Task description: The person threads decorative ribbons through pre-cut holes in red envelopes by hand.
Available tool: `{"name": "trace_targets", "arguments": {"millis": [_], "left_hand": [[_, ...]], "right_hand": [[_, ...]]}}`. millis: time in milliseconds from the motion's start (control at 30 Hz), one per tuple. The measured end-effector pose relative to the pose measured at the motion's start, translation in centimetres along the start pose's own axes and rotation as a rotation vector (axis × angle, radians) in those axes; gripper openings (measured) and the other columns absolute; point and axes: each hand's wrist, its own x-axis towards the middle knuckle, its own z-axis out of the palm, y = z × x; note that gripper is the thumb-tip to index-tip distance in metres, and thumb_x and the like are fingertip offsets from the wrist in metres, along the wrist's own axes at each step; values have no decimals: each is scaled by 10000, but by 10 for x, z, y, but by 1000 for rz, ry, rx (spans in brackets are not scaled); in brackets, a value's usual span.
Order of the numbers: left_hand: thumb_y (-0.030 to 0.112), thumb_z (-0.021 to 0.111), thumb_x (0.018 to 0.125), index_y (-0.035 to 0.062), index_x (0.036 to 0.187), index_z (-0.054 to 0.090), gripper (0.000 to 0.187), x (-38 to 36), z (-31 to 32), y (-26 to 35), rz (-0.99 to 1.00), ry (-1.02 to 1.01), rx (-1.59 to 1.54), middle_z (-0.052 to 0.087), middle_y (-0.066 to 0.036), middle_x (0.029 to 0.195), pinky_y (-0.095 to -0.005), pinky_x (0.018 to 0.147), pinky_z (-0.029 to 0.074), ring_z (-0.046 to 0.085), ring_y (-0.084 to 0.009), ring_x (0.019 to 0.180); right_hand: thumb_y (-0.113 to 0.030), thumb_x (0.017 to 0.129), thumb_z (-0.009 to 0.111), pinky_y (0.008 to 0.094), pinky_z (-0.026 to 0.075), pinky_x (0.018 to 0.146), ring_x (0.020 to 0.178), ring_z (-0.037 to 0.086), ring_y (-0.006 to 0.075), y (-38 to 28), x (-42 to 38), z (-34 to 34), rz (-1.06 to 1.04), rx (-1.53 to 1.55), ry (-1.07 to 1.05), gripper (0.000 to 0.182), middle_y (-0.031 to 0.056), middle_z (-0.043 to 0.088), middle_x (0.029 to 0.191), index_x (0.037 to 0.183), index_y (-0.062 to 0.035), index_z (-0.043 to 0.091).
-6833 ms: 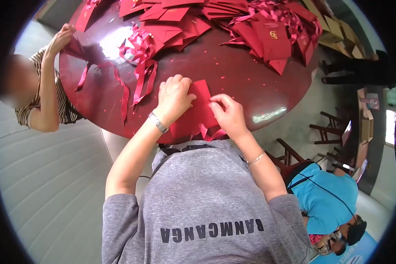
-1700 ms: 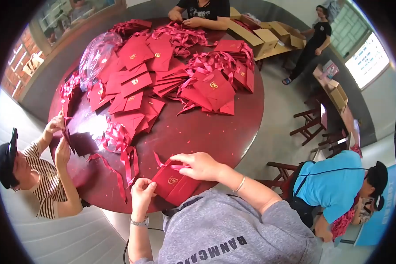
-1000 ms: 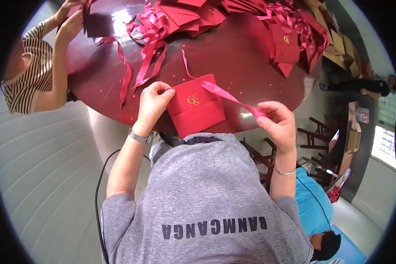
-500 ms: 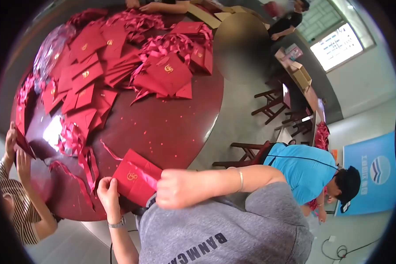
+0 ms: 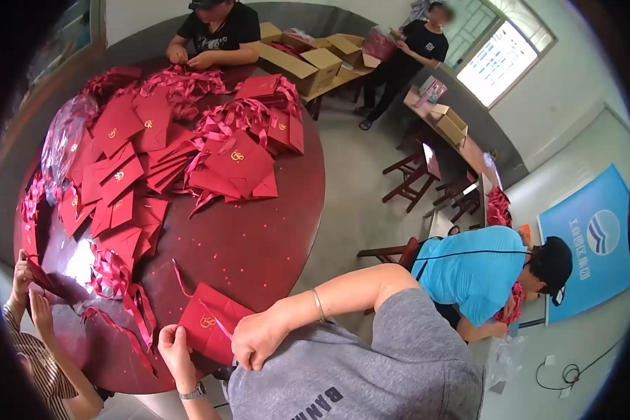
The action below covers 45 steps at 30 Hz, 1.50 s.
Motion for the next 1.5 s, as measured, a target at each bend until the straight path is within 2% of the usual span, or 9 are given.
{"name": "trace_targets", "arguments": {"millis": [233,367,633,800,1133,1267,1333,1400,1500], "left_hand": [[90,604,919,26,927,593,65,-2,-2,2,-12,4,-23,553,18,757,-192,457,348,421,-31,522],[92,606,920,27,929,594,67,0,-6,-7,-4,-12,-25,551,21,759,-192,458,348,422,-30,522],[120,593,936,43,944,587,78,-1,-10,-1,5,-79,-39,566,21,750,-185,462,355,443,-31,533],[88,584,926,21,925,580,68,-5,-8,11,22,-100,13,559,11,765,-190,457,370,459,-40,547],[73,607,905,7,881,598,72,-4,-14,20,35,-160,185,572,-8,741,-202,442,384,486,-53,555],[96,613,895,37,789,599,122,2,-18,26,84,-213,308,556,20,654,-205,437,366,482,-49,534],[106,629,876,29,828,656,94,0,-15,40,142,-235,376,585,17,689,-239,512,418,521,-69,596],[154,630,876,4,959,688,181,-8,-22,54,147,-240,388,686,-60,831,-288,683,504,624,-123,764],[169,622,865,1,1010,666,226,-3,-27,30,250,-227,391,693,-157,953,-341,786,521,677,-231,895]], "right_hand": [[-199,789,636,415,427,736,834,611,249,1,5,12,-242,-426,180,88,38,648,799,774,-147,706],[-218,793,609,393,385,763,818,595,236,6,12,21,-269,-354,254,92,39,648,808,768,-156,673],[-97,822,580,448,505,688,795,650,345,-1,29,21,56,-269,624,187,138,651,820,998,-38,566],[-144,867,556,478,500,702,812,648,354,19,48,11,54,-297,771,123,157,653,835,925,-41,591],[-155,863,571,527,488,798,876,639,376,24,61,13,114,-251,651,165,159,656,894,996,-62,602],[-154,887,548,473,504,768,904,624,398,23,59,10,229,-91,711,225,192,645,942,1080,-39,567],[-190,887,572,443,512,807,970,630,369,20,53,6,276,-58,732,294,197,652,1053,1138,-39,602],[-162,888,636,360,530,826,961,671,276,11,56,4,338,-28,719,230,157,680,1043,1082,-41,664],[-62,853,654,349,538,757,872,685,279,15,60,7,274,-91,752,148,152,689,945,991,-11,673]]}}
